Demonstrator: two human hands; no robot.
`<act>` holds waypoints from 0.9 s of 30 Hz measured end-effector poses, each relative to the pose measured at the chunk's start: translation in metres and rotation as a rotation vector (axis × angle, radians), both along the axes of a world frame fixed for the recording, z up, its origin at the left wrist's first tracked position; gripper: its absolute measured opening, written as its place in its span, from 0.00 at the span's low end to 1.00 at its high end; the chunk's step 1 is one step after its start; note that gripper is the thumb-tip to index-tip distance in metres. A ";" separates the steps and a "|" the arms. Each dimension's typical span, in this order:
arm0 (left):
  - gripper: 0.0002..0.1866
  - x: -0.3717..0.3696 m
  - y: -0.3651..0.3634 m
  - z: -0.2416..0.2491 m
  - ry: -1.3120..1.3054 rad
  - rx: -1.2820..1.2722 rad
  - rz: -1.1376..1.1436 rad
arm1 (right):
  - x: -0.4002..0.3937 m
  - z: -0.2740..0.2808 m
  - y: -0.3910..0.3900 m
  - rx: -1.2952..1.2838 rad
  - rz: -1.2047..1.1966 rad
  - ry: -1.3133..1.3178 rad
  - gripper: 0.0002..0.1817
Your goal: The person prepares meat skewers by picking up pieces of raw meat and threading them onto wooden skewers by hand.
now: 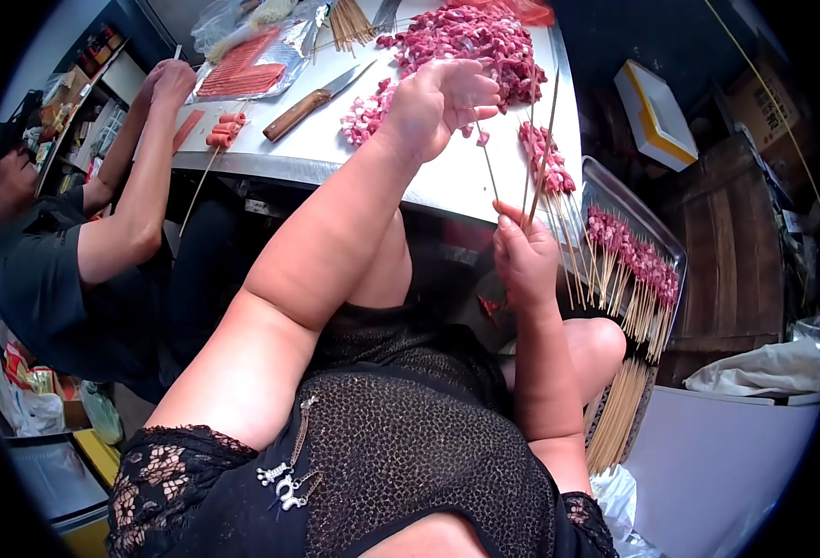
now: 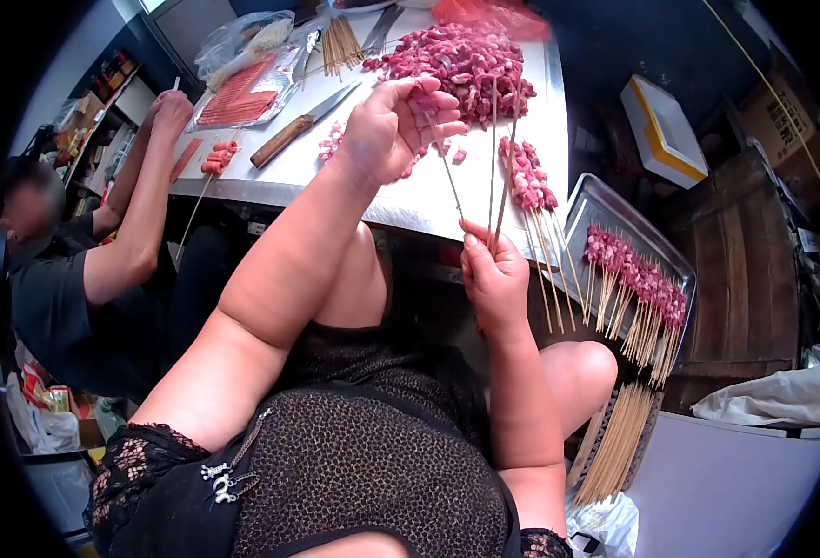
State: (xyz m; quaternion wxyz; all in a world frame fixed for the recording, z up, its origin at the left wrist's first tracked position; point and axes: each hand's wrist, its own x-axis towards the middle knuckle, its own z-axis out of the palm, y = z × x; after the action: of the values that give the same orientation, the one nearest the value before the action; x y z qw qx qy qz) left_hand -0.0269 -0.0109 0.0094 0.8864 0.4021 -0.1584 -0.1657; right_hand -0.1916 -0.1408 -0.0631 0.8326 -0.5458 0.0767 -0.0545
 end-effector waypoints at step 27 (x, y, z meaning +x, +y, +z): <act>0.12 -0.011 -0.020 -0.005 -0.002 -0.088 -0.039 | 0.007 0.013 0.017 0.235 0.067 -0.032 0.16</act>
State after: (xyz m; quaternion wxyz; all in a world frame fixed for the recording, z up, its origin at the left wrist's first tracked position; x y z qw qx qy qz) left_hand -0.0375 -0.0313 0.0041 0.8997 0.3596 -0.1742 -0.1755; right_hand -0.1848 -0.1236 -0.0498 0.8933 -0.4459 0.0511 -0.0262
